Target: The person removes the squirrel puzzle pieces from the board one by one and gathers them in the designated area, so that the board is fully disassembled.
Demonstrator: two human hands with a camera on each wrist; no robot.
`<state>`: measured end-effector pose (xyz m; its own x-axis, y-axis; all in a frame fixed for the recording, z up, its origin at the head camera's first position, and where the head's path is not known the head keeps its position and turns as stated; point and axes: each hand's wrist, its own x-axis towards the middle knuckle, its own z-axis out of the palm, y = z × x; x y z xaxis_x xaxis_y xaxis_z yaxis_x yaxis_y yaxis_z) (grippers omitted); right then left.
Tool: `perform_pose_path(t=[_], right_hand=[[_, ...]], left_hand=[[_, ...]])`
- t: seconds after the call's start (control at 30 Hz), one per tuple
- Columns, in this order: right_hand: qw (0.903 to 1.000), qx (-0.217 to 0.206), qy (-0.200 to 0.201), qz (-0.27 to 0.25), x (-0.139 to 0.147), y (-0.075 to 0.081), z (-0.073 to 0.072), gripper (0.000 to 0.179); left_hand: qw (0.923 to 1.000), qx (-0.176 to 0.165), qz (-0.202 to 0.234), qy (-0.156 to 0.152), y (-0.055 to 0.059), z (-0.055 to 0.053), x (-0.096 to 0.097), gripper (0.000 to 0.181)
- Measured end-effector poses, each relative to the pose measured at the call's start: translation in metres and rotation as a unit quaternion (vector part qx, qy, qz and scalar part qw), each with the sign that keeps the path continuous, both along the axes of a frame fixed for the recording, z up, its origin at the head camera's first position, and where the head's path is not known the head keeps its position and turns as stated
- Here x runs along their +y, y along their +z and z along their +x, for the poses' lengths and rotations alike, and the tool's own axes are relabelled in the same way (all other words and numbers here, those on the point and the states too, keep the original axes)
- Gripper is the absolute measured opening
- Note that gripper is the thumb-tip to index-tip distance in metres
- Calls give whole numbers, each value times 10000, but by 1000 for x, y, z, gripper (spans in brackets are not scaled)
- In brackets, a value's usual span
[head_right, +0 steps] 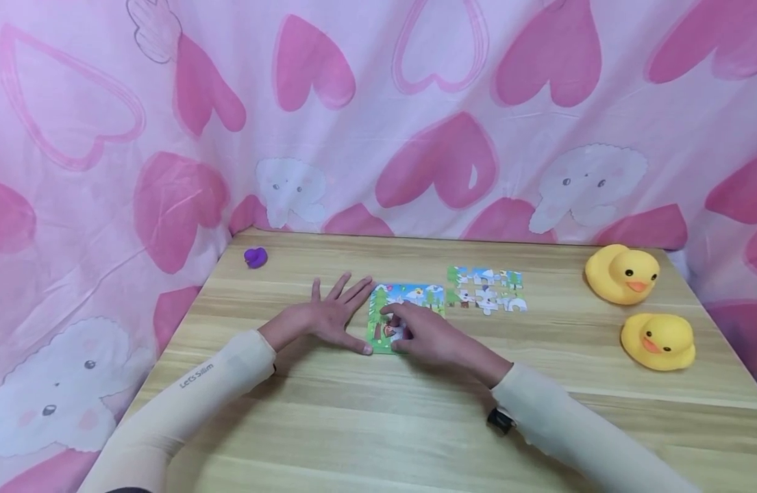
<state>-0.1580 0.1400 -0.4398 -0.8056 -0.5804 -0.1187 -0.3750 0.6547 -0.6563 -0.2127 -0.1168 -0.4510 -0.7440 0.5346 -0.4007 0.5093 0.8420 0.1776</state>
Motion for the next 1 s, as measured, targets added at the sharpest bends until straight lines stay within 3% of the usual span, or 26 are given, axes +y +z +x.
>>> perform_pose_path(t=[0.13, 0.4, 0.7, 1.0], right_hand=[[9998, 75, -176, 10, -4, -4, -4, 58], [9994, 327, -87, -25, -9, -6, -10, 53], [9997, 182, -134, -87, -10, -6, -12, 52], [9991, 372, -189, -92, -10, -9, -13, 49]], left_hand=[[10000, -14, 1, 19, 0, -1, 0, 137], [10000, 5, -49, 17, -1, -1, -1, 136], [10000, -20, -33, 21, -1, -2, 0, 136], [10000, -21, -55, 36, 0, -1, 0, 136]])
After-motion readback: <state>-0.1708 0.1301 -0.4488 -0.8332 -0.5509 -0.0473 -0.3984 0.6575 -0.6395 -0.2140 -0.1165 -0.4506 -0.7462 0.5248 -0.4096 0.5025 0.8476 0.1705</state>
